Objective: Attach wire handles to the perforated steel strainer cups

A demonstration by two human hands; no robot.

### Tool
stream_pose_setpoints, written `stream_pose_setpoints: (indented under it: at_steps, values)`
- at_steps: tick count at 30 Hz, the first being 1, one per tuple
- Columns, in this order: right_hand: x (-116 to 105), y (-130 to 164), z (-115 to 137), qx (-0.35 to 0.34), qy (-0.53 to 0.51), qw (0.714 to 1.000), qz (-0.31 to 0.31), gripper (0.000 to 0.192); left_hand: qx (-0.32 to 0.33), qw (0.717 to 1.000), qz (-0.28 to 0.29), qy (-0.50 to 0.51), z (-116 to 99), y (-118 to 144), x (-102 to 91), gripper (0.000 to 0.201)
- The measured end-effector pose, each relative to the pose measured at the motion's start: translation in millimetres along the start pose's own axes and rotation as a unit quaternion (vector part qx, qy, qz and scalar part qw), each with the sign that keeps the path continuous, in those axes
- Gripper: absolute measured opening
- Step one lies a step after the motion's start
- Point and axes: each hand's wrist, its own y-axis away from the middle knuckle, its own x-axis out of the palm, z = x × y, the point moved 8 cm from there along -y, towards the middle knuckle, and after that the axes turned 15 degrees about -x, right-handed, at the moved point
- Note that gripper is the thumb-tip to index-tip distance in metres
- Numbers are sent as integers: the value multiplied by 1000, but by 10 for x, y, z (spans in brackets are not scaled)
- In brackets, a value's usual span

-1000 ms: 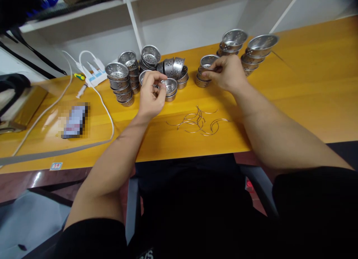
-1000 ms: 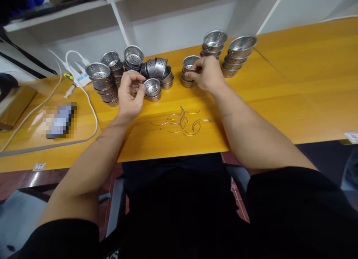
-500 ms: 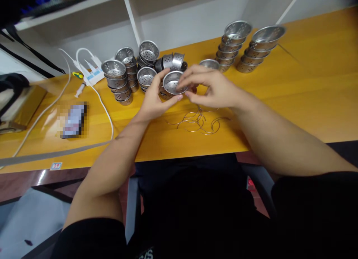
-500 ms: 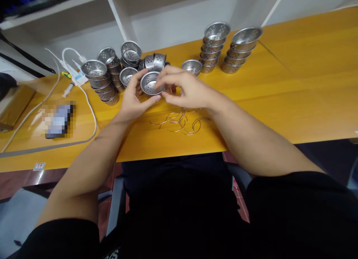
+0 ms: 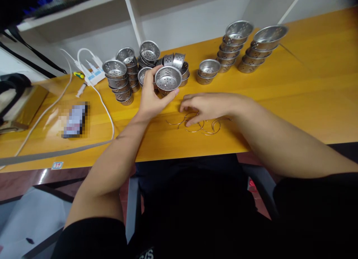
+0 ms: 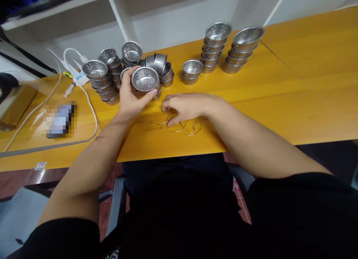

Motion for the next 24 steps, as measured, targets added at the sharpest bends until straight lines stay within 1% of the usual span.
stream_pose_setpoints:
  at_steps: [3, 5, 7, 11, 14, 16, 21, 24]
  values:
    - [35, -19, -6, 3, -26, 999, 20, 26, -13, 1000, -2, 6, 10, -7, -10, 105]
    - [8, 25, -64, 11, -35, 999, 29, 15, -19, 1000, 1, 7, 32, -12, -6, 106]
    - [-36, 86, -157, 34, -30, 998, 32, 9, -18, 1000, 7, 2, 51, -15, 14, 107]
    - [-107, 188, -313, 96, -6, 995, 32, 12, -12, 1000, 0, 8, 90, -21, 36, 105]
    - [-140, 217, -340, 122, 16, 992, 31, 6, -16, 1000, 2, 6, 138, -23, 56, 105]
    - [-142, 222, -331, 133, 25, 990, 37, 8, -14, 1000, 13, -2, 172, -20, 76, 107]
    - [-99, 182, -237, 132, 45, 988, 65, 13, 4, 1000, 13, -3, 206, -15, 77, 107]
    - [-96, 153, -209, 113, 48, 991, 56, 16, -2, 1000, 5, 4, 171, -16, 65, 105]
